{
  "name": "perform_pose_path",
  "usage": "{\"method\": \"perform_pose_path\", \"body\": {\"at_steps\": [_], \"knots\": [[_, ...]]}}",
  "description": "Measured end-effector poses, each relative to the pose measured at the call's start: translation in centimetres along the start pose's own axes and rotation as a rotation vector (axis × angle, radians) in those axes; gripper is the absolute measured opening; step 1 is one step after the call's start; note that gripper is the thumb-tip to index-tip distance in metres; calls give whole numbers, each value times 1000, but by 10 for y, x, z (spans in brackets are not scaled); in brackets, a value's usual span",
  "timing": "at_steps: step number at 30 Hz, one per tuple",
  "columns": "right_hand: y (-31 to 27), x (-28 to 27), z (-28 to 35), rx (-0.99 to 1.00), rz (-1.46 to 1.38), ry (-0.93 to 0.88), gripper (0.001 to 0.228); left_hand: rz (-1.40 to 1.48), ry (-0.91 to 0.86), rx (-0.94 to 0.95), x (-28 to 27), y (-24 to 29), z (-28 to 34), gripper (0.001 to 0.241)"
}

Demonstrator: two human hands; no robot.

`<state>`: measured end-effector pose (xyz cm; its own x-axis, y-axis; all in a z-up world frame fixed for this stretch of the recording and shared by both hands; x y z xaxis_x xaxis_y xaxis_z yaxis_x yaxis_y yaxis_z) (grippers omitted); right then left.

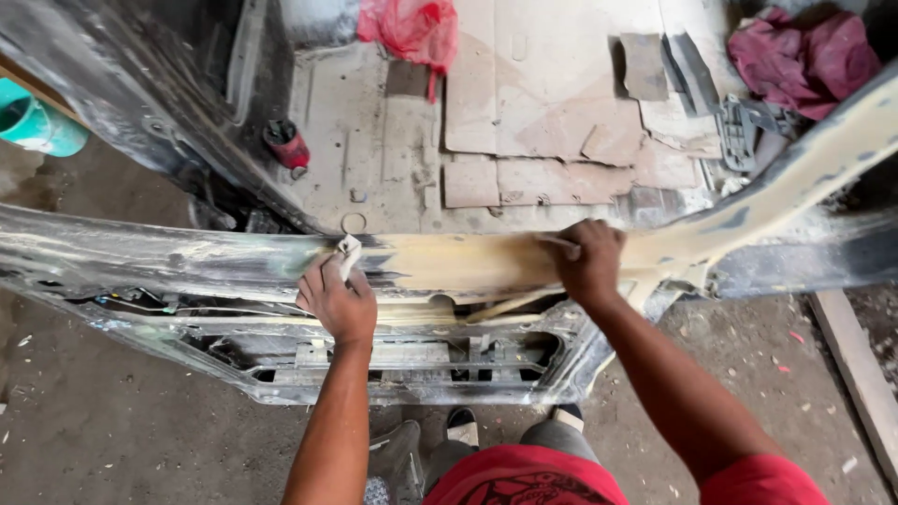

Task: The person sands the surface of a car door frame using a sanding block held in the right hand while stabilizing the area with the left hand. The person moves the sanding block back and forth along the frame's edge throughout the video.

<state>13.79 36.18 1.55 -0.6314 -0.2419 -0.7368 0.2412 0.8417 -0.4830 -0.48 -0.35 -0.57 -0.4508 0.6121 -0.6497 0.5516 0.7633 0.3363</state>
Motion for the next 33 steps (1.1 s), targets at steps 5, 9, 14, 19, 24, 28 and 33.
{"method": "perform_pose_path", "body": {"at_steps": [5, 9, 14, 19, 24, 28, 33], "knots": [[22, -80, -5, 115, -48, 73, 33, -30, -18, -67, 32, 74, 3, 24], [64, -96, -4, 224, -43, 23, 33, 24, -45, -47, 63, 157, 18, 23], [100, -126, 10, 181, -53, 51, 30, 136, -109, 26, 110, 245, 42, 18], [133, -154, 17, 173, -75, 58, 30, 337, -200, 224, 120, 361, 31, 17], [128, -195, 16, 134, -141, 149, 36, 277, -383, 494, 157, 416, 46, 29], [121, -187, 16, 77, -142, 151, 35, 254, -566, 536, 146, 390, 41, 46], [99, -152, 14, 100, -114, 46, 29, 87, -683, 667, 130, 314, 39, 47]]}}
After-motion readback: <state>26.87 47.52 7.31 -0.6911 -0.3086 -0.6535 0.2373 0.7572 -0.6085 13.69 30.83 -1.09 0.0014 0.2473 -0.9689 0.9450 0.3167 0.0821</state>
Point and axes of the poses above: each hand's wrist, its own z-axis away from the middle knuckle, its own x-axis out of the palm, y = z × x, the point moved 3 cm from there along -z, towards the middle knuckle, and after that the axes turned 9 degrees about x, right-handed, at the moved point
